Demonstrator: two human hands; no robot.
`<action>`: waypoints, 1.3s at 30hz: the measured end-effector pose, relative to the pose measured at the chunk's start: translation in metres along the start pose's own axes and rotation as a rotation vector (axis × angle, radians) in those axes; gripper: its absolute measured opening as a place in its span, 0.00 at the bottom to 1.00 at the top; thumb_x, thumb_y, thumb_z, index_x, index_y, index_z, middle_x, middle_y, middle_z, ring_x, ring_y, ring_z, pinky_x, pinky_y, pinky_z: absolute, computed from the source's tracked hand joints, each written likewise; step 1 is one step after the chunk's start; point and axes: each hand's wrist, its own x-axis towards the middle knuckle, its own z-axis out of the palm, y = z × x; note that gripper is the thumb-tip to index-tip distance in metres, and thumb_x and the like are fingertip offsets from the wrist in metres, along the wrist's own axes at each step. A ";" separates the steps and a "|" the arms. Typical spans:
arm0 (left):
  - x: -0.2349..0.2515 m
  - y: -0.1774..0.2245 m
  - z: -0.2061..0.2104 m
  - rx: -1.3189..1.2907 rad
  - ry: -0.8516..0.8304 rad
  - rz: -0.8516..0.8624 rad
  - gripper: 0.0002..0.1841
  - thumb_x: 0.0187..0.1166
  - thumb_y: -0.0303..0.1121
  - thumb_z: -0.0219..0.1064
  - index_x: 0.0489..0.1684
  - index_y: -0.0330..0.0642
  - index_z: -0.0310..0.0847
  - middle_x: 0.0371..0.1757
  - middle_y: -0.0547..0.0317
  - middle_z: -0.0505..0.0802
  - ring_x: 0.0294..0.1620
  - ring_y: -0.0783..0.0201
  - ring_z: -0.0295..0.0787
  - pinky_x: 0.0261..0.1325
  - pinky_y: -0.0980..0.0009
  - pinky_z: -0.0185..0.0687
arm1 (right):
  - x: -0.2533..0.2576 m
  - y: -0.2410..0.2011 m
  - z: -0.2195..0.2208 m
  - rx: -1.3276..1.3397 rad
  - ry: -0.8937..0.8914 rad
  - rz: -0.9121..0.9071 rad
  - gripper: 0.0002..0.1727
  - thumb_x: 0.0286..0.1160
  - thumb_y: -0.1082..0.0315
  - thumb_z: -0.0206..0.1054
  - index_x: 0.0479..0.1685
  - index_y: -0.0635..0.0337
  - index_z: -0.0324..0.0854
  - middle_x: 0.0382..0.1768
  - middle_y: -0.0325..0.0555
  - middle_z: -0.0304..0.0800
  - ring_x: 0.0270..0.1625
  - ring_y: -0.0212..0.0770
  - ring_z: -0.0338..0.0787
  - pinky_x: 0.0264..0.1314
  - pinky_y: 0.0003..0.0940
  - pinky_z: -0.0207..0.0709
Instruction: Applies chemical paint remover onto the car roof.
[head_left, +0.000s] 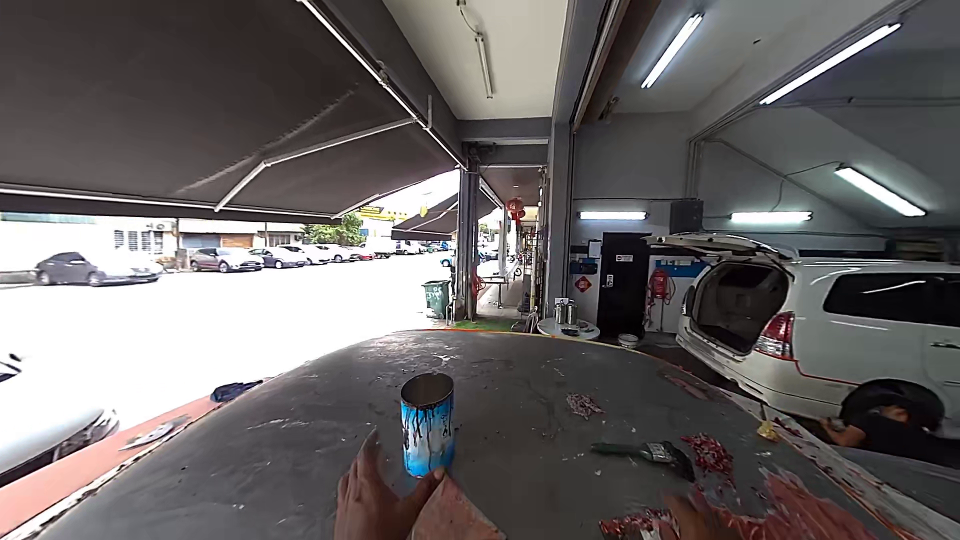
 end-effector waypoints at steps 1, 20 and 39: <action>0.016 -0.003 0.007 0.011 -0.023 -0.026 0.71 0.45 0.71 0.84 0.89 0.29 0.54 0.73 0.32 0.84 0.75 0.32 0.78 0.78 0.36 0.70 | 0.028 0.013 -0.002 -0.011 -0.004 -0.034 0.24 0.82 0.57 0.65 0.68 0.65 0.85 0.65 0.67 0.85 0.66 0.67 0.87 0.63 0.66 0.81; 0.070 0.003 0.101 -0.031 0.139 -0.265 0.83 0.24 0.59 0.95 0.94 0.40 0.44 0.76 0.41 0.84 0.69 0.42 0.86 0.70 0.37 0.77 | 0.191 0.029 0.016 -0.160 -0.083 -0.290 0.17 0.80 0.66 0.64 0.61 0.67 0.84 0.61 0.66 0.87 0.67 0.69 0.86 0.59 0.69 0.81; 0.048 0.188 0.118 0.084 -0.282 0.334 0.72 0.29 0.61 0.92 0.89 0.43 0.57 0.56 0.49 0.93 0.59 0.48 0.91 0.71 0.39 0.78 | 0.105 0.143 -0.158 0.234 0.291 0.129 0.14 0.84 0.63 0.67 0.56 0.65 0.78 0.37 0.52 0.86 0.41 0.51 0.88 0.50 0.52 0.82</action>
